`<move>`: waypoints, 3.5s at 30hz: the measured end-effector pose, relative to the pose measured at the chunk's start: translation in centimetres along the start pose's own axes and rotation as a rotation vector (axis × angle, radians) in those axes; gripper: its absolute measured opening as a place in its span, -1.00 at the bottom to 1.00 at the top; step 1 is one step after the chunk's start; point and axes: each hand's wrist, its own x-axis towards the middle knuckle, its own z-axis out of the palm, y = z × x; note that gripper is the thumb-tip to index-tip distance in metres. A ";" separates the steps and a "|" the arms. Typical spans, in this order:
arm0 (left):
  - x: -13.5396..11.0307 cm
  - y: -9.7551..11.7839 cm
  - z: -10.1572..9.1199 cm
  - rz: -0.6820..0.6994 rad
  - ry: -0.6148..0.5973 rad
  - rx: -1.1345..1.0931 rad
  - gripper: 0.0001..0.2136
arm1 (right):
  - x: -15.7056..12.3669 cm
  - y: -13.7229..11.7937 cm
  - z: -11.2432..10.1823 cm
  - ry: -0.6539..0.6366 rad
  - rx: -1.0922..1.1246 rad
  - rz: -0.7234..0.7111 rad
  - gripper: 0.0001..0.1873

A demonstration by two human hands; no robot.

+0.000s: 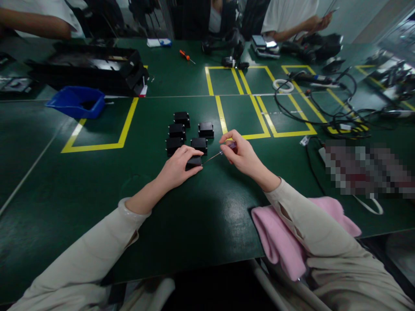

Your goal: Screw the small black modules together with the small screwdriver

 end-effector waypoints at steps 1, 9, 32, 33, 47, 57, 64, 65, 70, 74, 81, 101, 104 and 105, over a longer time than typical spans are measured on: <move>0.0 0.0 0.0 0.000 -0.001 0.000 -0.66 | 0.0 0.0 0.0 0.003 0.002 -0.007 -0.88; 0.0 0.0 0.0 0.001 0.004 -0.001 -0.66 | -0.1 0.1 0.1 -0.020 0.042 0.040 -0.82; 0.0 0.1 0.0 0.006 0.000 0.006 -0.66 | -0.1 -0.1 0.1 0.007 0.026 0.021 -0.85; 0.0 0.1 0.0 0.008 0.000 0.003 -0.66 | -0.1 -0.1 0.1 0.002 0.032 0.032 -0.83; 0.0 0.0 0.0 0.005 0.001 0.000 -0.66 | 0.0 0.0 0.0 -0.007 -0.006 0.012 -0.83; -0.1 -0.3 0.2 0.029 0.022 0.008 -0.66 | 0.0 0.3 0.1 0.020 -0.005 -0.020 -0.86; -0.1 -0.1 0.1 0.023 0.017 0.008 -0.66 | 0.0 0.2 0.1 0.010 -0.019 -0.033 -0.89; -0.1 -0.1 0.1 0.021 0.015 0.009 -0.66 | -0.1 0.2 0.0 0.012 -0.021 -0.041 -0.89; 0.0 -0.1 0.1 0.012 0.013 0.006 -0.66 | 0.0 0.2 0.1 0.020 -0.008 -0.032 -0.87; 0.0 -0.1 0.1 0.006 0.006 0.000 -0.66 | 0.0 0.3 0.1 -0.009 0.009 0.010 -0.83; 0.0 -0.2 0.2 0.015 0.019 0.010 -0.67 | 0.0 0.5 0.1 -0.002 0.051 0.005 -0.80; 0.0 0.1 -0.1 -0.007 -0.006 0.002 -0.66 | 0.3 0.8 -0.1 -0.007 0.106 0.118 -0.79; 0.0 0.2 -0.1 -0.015 -0.011 0.001 -0.66 | 0.4 1.0 -0.1 -0.017 0.117 0.132 -0.77; 0.1 0.2 -0.1 -0.018 -0.013 -0.001 -0.66 | 0.4 1.0 -0.1 -0.021 0.134 0.127 -0.78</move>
